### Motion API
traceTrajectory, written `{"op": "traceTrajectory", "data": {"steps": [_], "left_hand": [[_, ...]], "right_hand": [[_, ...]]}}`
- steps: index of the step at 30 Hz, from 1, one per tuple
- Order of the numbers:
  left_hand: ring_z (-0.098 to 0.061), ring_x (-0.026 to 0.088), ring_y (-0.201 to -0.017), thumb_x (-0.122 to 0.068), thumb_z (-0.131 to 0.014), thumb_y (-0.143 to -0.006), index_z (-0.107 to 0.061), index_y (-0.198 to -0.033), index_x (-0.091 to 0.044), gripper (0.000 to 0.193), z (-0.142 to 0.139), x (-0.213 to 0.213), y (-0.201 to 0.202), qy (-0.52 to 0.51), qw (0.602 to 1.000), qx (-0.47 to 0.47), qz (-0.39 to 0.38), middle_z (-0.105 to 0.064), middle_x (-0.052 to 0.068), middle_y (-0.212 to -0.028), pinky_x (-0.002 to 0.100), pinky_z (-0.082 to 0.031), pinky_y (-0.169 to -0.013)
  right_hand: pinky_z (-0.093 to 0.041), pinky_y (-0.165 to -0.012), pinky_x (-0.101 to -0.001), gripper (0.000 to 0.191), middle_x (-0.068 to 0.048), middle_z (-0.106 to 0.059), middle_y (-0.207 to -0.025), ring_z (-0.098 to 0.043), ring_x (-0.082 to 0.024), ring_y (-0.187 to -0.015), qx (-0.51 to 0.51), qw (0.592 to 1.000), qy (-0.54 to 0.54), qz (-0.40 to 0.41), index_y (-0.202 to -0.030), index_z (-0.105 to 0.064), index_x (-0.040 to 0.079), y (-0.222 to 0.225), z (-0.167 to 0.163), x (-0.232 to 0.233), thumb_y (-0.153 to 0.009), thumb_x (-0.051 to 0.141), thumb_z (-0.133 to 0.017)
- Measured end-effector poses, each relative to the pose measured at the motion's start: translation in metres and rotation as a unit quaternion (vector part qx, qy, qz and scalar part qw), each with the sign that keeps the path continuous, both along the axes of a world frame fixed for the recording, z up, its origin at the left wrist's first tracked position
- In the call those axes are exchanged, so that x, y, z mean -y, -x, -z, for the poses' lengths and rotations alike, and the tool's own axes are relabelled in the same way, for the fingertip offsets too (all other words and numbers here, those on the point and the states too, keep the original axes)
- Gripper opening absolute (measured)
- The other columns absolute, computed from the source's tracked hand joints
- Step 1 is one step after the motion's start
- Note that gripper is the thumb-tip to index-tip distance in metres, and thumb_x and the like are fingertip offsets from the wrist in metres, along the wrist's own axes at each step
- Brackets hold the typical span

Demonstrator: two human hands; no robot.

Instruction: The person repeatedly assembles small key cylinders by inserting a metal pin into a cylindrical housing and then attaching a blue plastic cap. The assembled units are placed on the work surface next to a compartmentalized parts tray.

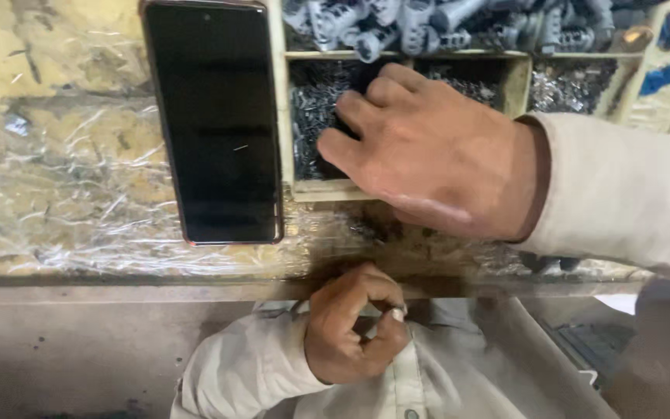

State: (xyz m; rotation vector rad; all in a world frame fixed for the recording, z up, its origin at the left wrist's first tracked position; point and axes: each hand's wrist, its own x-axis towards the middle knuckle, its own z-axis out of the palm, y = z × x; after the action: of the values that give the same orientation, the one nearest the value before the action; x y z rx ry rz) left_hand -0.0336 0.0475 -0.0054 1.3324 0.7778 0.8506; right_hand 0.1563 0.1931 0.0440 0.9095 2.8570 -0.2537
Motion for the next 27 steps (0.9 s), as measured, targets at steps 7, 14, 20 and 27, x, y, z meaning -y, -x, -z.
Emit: {"op": "traceTrajectory", "data": {"steps": [7,14,20,27], "left_hand": [[-0.070,0.021,-0.079,0.003,-0.066,-0.087,-0.062,-0.101,-0.002,0.016,-0.003,-0.007,0.002,0.066,0.998,0.010,0.015,-0.069,0.010,-0.092,0.031,-0.057,-0.074],[-0.072,0.013,-0.080,0.003,-0.063,-0.090,-0.061,-0.099,0.000,0.009,0.000,-0.005,-0.001,0.113,0.992,0.052,0.009,-0.071,0.009,-0.094,0.027,-0.060,-0.074],[-0.069,0.014,-0.084,0.001,-0.059,-0.094,-0.061,-0.101,0.002,0.008,0.000,-0.007,0.006,0.142,0.986,0.086,0.030,-0.071,0.013,-0.098,0.030,-0.061,-0.080],[-0.067,0.019,-0.108,-0.006,-0.054,-0.107,-0.053,-0.110,-0.001,0.006,-0.015,0.011,0.007,0.250,0.951,0.178,0.036,-0.065,0.017,-0.122,0.037,-0.057,-0.102]], "right_hand": [[-0.054,-0.085,-0.0420,0.053,-0.013,-0.068,-0.104,-0.065,-0.034,-0.099,-0.168,0.984,0.056,0.015,-0.124,-0.064,-0.001,-0.035,0.004,0.007,-0.075,0.015,-0.075],[-0.057,-0.089,-0.0473,0.037,-0.022,-0.071,-0.108,-0.071,-0.034,-0.096,-0.310,0.936,0.139,0.089,-0.120,-0.055,-0.013,-0.043,0.018,0.021,-0.086,-0.014,-0.067],[-0.052,-0.106,-0.0531,0.030,-0.023,-0.068,-0.106,-0.070,-0.034,-0.099,-0.352,0.927,0.107,0.071,-0.105,-0.058,-0.006,-0.031,-0.024,0.023,-0.077,-0.008,-0.069],[-0.053,-0.111,-0.0581,0.038,-0.016,-0.066,-0.102,-0.072,-0.026,-0.100,-0.506,0.792,0.137,0.313,-0.104,-0.056,-0.001,-0.021,-0.003,0.151,-0.081,0.002,-0.086]]}}
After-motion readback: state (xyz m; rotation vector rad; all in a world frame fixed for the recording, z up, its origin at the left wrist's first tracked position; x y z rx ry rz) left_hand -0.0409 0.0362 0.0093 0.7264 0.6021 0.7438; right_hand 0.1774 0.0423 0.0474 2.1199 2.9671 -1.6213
